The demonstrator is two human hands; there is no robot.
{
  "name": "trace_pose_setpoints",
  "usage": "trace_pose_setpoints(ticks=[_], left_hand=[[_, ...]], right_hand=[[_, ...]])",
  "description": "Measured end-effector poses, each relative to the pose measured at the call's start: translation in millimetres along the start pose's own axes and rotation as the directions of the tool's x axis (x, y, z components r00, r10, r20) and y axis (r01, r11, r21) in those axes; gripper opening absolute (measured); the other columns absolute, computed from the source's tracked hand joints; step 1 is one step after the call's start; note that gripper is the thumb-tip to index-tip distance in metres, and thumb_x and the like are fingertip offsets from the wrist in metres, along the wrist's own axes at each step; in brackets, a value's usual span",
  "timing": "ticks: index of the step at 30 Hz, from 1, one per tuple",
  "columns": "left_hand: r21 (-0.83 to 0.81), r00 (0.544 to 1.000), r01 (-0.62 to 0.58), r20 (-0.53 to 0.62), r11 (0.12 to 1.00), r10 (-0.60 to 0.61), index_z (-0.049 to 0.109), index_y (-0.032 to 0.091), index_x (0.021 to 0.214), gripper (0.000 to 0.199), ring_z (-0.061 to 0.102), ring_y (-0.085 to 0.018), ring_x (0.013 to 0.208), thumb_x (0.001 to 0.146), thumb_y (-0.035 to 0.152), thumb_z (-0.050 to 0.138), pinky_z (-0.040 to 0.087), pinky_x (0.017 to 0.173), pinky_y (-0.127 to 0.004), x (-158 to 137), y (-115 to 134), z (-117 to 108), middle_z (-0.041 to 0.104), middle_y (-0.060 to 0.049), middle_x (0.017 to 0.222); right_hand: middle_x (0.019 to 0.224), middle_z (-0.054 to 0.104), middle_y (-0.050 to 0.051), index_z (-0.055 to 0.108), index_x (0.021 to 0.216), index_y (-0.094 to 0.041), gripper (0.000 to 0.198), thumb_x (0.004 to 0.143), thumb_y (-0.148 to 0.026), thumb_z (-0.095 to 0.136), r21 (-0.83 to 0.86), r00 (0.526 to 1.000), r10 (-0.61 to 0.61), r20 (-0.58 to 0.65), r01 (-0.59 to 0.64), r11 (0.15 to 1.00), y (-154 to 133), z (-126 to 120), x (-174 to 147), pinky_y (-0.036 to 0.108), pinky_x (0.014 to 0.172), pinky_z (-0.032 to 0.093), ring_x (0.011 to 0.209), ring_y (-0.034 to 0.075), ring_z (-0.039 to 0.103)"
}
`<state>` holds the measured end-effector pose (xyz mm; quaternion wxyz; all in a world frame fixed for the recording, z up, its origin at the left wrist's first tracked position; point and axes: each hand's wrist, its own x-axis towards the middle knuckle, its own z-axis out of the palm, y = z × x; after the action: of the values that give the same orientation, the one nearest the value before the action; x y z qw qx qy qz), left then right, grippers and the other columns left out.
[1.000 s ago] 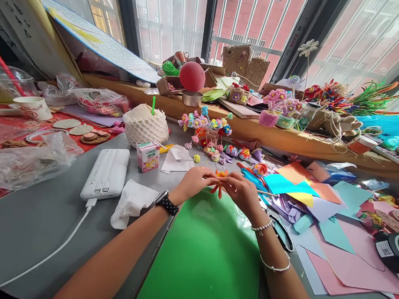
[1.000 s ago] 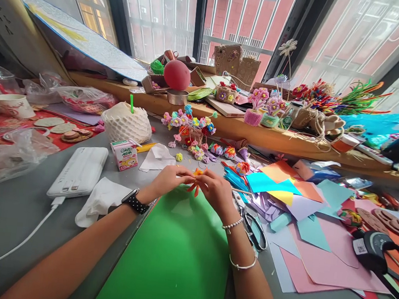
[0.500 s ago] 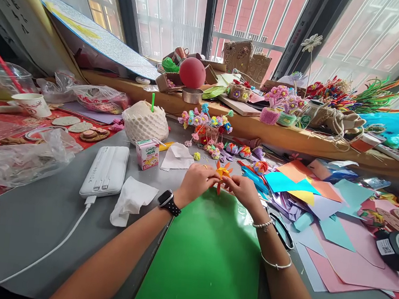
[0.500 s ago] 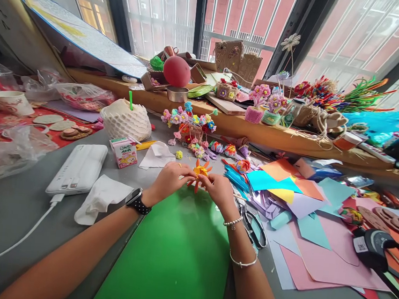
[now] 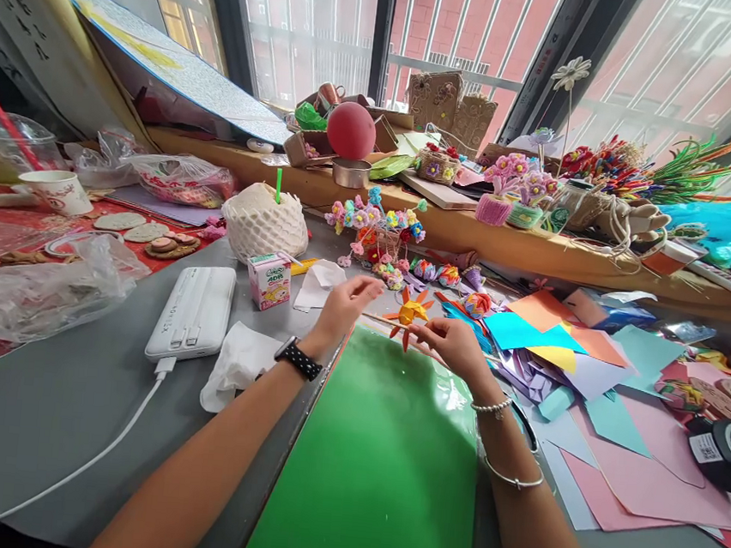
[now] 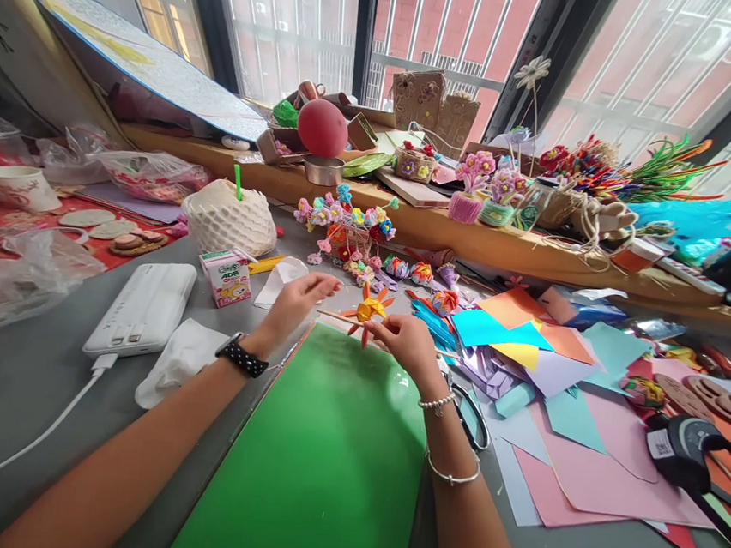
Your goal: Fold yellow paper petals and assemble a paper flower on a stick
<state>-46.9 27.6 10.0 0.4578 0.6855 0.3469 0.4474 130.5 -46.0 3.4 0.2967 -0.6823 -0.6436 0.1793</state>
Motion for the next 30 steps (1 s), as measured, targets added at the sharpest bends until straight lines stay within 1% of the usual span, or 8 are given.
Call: trace_pose_setpoints(ticks=[1, 2, 4, 7, 10, 15, 22, 30], left_hand=[[-0.145, 0.996, 0.089, -0.007, 0.985, -0.090, 0.057, 0.014, 0.085, 0.029, 0.054, -0.016, 0.084, 0.075, 0.038, 0.047, 0.042, 0.076, -0.030, 2, -1, -4, 0.058, -0.007, 0.090], [-0.267, 0.985, 0.171, 0.046, 0.948, -0.165, 0.055, 0.013, 0.088, 0.029, 0.053, -0.016, 0.087, 0.075, 0.038, 0.048, 0.043, 0.077, -0.030, 4, -2, -7, 0.057, -0.008, 0.094], [-0.400, 0.939, 0.330, 0.228, 0.855, -0.256, 0.053, 0.015, 0.094, 0.030, 0.053, -0.017, 0.091, 0.073, 0.037, 0.051, 0.044, 0.077, -0.030, 4, -2, -10, 0.054, -0.009, 0.102], [-0.429, 0.835, 0.495, 0.474, 0.756, -0.278, 0.047, 0.020, 0.106, 0.038, 0.055, -0.019, 0.091, 0.073, 0.038, 0.052, 0.047, 0.072, -0.030, -1, 0, -6, 0.052, -0.010, 0.108], [-0.428, 0.773, 0.543, 0.591, 0.723, -0.231, 0.039, 0.023, 0.116, 0.048, 0.057, -0.019, 0.088, 0.072, 0.036, 0.054, 0.047, 0.067, -0.027, -6, 1, 2, 0.055, -0.010, 0.106], [-0.395, 0.769, 0.532, 0.595, 0.749, -0.233, 0.040, 0.021, 0.116, 0.051, 0.059, -0.016, 0.081, 0.069, 0.027, 0.060, 0.046, 0.060, -0.021, -7, -2, 7, 0.055, -0.010, 0.107], [-0.384, 0.749, 0.544, 0.622, 0.746, -0.227, 0.039, 0.022, 0.118, 0.053, 0.060, -0.017, 0.078, 0.070, 0.030, 0.059, 0.047, 0.060, -0.024, -9, -2, 4, 0.056, -0.011, 0.106], [-0.362, 0.728, 0.550, 0.649, 0.753, -0.220, 0.043, 0.022, 0.114, 0.047, 0.057, -0.019, 0.087, 0.071, 0.032, 0.058, 0.046, 0.061, -0.024, -11, 8, 0, 0.053, -0.010, 0.112]], right_hand=[[0.042, 0.041, -0.003, 0.054, 0.050, -0.014, 0.051, 0.067, -0.060, 0.044, 0.026, 0.999, -0.025, 0.034, 0.024, 0.999, -1, -3, -1, 0.020, 0.038, 0.018, 0.039, 0.006, 0.030], [0.043, 0.041, -0.003, 0.055, 0.052, -0.014, 0.050, 0.067, -0.060, 0.044, 0.053, 0.996, -0.056, 0.070, 0.052, 0.997, -2, -5, -2, 0.020, 0.038, 0.019, 0.040, 0.006, 0.030], [0.044, 0.041, -0.003, 0.057, 0.055, -0.013, 0.048, 0.068, -0.058, 0.044, 0.105, 0.985, -0.117, 0.127, 0.104, 0.989, -6, -9, -5, 0.020, 0.038, 0.019, 0.041, 0.006, 0.029], [0.045, 0.038, -0.004, 0.057, 0.056, -0.013, 0.045, 0.069, -0.055, 0.046, 0.153, 0.971, -0.181, 0.156, 0.157, 0.976, -12, -12, -8, 0.019, 0.039, 0.020, 0.042, 0.005, 0.028], [0.045, 0.037, -0.005, 0.055, 0.054, -0.013, 0.042, 0.070, -0.051, 0.049, 0.159, 0.964, -0.217, 0.153, 0.193, 0.968, -16, -12, -9, 0.019, 0.039, 0.020, 0.043, 0.005, 0.028], [0.048, 0.044, -0.003, 0.057, 0.058, -0.013, 0.039, 0.070, -0.049, 0.049, 0.147, 0.969, -0.224, 0.105, 0.208, 0.967, -15, -9, -8, 0.019, 0.040, 0.023, 0.045, 0.006, 0.033], [0.049, 0.045, -0.002, 0.054, 0.055, -0.014, 0.038, 0.069, -0.049, 0.051, 0.110, 0.977, -0.213, 0.008, 0.211, 0.971, -12, -5, -6, 0.019, 0.042, 0.026, 0.047, 0.007, 0.036], [0.055, 0.050, -0.001, 0.055, 0.059, -0.015, 0.036, 0.070, -0.049, 0.051, 0.076, 0.957, -0.282, -0.074, 0.287, 0.955, -13, -1, -5, 0.020, 0.044, 0.029, 0.050, 0.009, 0.042]])
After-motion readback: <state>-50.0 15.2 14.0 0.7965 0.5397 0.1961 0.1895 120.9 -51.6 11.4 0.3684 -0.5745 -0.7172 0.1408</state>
